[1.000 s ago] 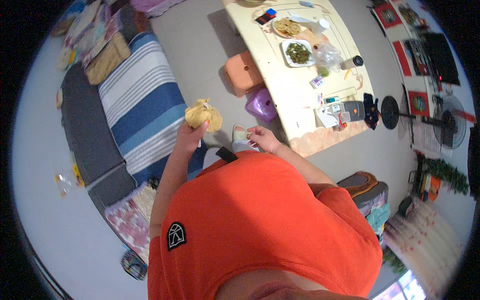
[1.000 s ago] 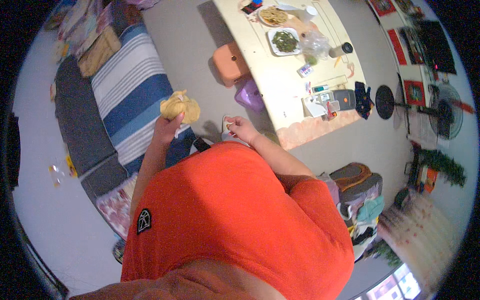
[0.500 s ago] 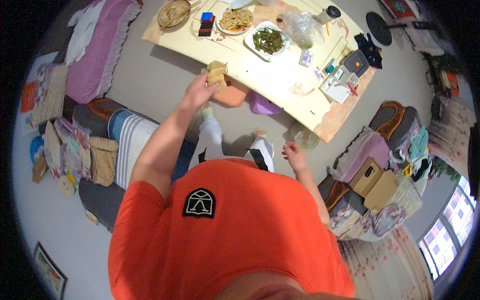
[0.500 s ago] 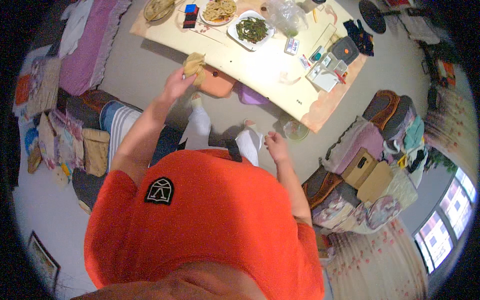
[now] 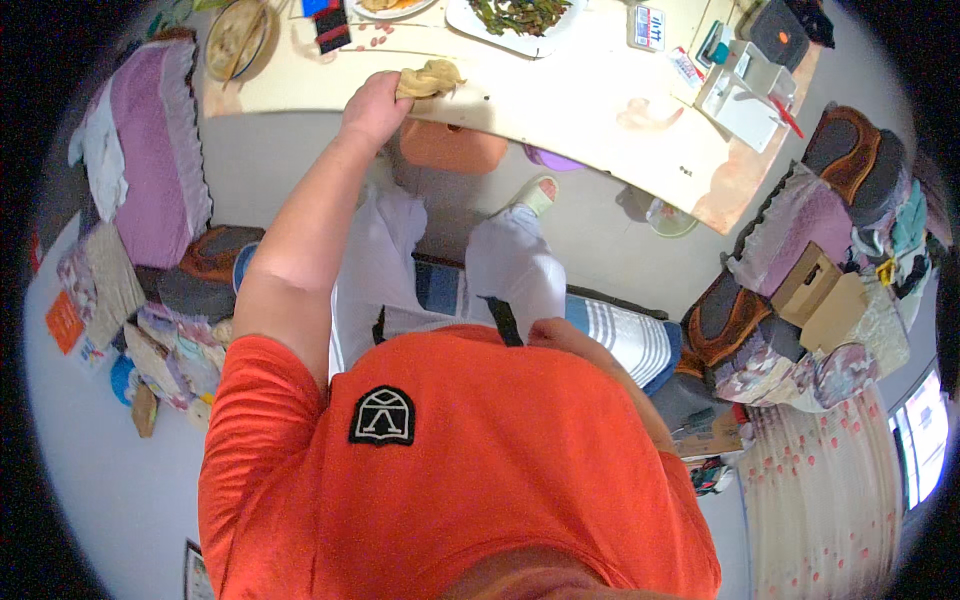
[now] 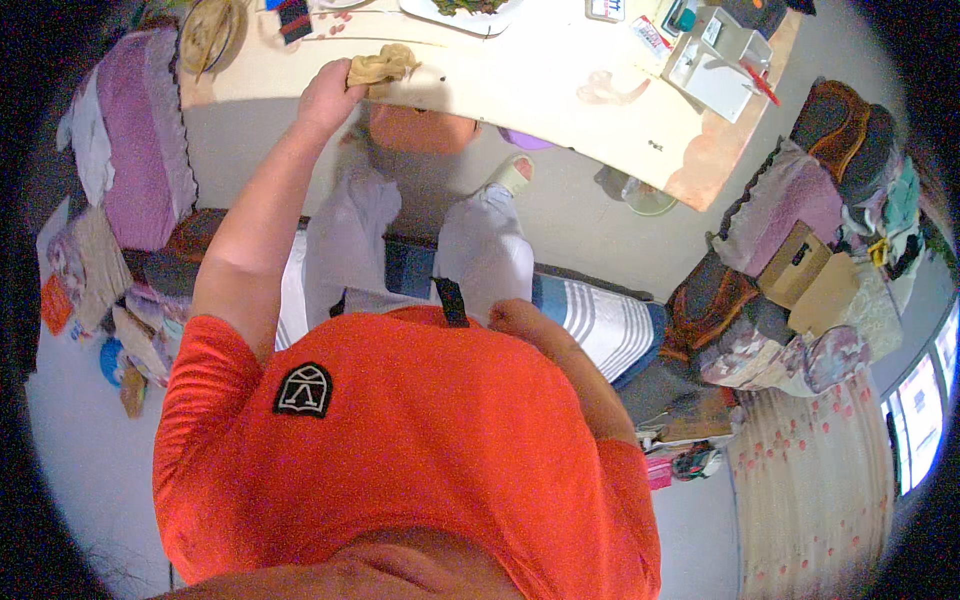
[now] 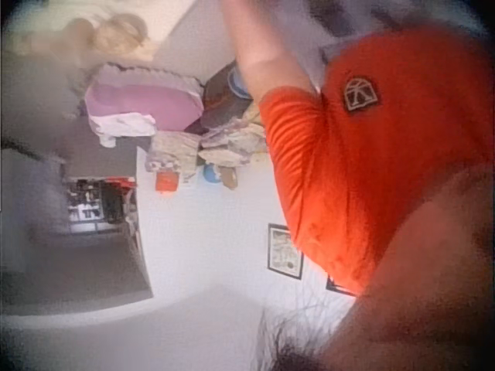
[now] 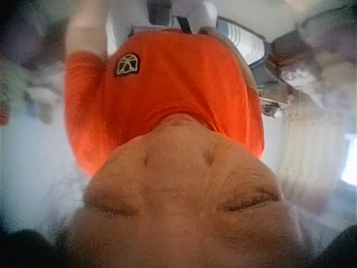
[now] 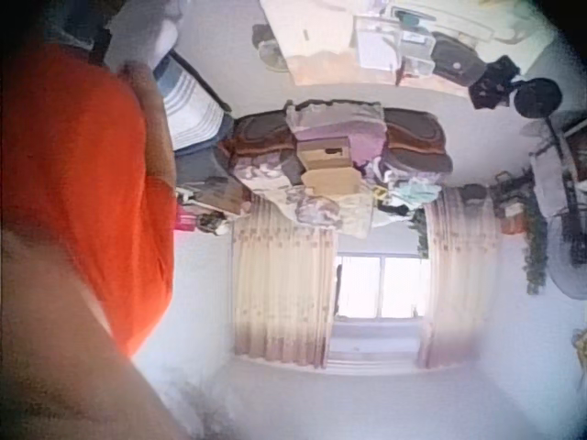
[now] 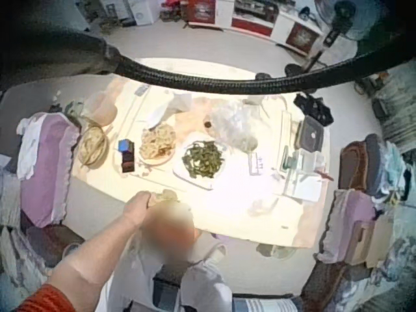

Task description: The person wipes a table surface using a cloth, moving items like plates of food and small blocks aside to clean underneath them, then wrings out the cloth in a bucket of water and continues wiping the surface.

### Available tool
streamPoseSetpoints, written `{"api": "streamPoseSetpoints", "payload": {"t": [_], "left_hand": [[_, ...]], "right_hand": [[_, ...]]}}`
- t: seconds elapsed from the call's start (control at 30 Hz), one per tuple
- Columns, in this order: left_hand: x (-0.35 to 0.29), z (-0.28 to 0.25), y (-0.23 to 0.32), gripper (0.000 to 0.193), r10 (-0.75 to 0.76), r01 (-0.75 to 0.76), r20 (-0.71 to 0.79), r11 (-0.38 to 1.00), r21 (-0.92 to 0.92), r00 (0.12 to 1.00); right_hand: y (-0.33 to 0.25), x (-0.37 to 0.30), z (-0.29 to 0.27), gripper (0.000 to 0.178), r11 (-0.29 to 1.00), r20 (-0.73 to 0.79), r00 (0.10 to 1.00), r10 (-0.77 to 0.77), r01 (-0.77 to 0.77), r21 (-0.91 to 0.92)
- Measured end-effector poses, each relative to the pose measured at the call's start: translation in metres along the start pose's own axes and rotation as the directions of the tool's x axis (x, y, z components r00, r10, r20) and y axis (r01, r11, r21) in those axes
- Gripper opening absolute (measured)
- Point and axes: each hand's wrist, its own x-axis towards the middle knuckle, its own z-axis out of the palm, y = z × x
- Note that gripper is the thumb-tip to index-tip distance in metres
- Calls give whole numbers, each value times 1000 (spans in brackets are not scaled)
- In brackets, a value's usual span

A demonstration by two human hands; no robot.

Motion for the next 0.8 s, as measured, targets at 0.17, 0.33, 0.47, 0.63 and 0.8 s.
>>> {"api": "streamPoseSetpoints", "payload": {"t": [0.17, 0.33, 0.47, 0.63, 0.8], "left_hand": [[53, 37, -27, 29, 298, -287, -24, 936, 204, 954], [38, 52, -22, 31, 348, -330, -100, 930, 164, 932], [51, 69, -39, 29, 427, -420, -231, 904, 80, 874], [57, 72, -47, 33, 482, -457, -261, 876, 154, 837], [62, 69, -40, 38, 542, -513, -275, 841, 173, 794]], "right_hand": [[45, 129, -26, 24, 807, -111, 985, 134, -44, 589], [14, 284, -49, 41, 240, -187, 882, 433, 88, 967], [13, 410, -63, 43, -209, -265, 912, 314, 339, 917], [-77, 420, -149, 42, -677, -798, 587, 138, 644, 356], [-33, 411, -175, 43, -582, -716, 612, 336, 733, 353]]}}
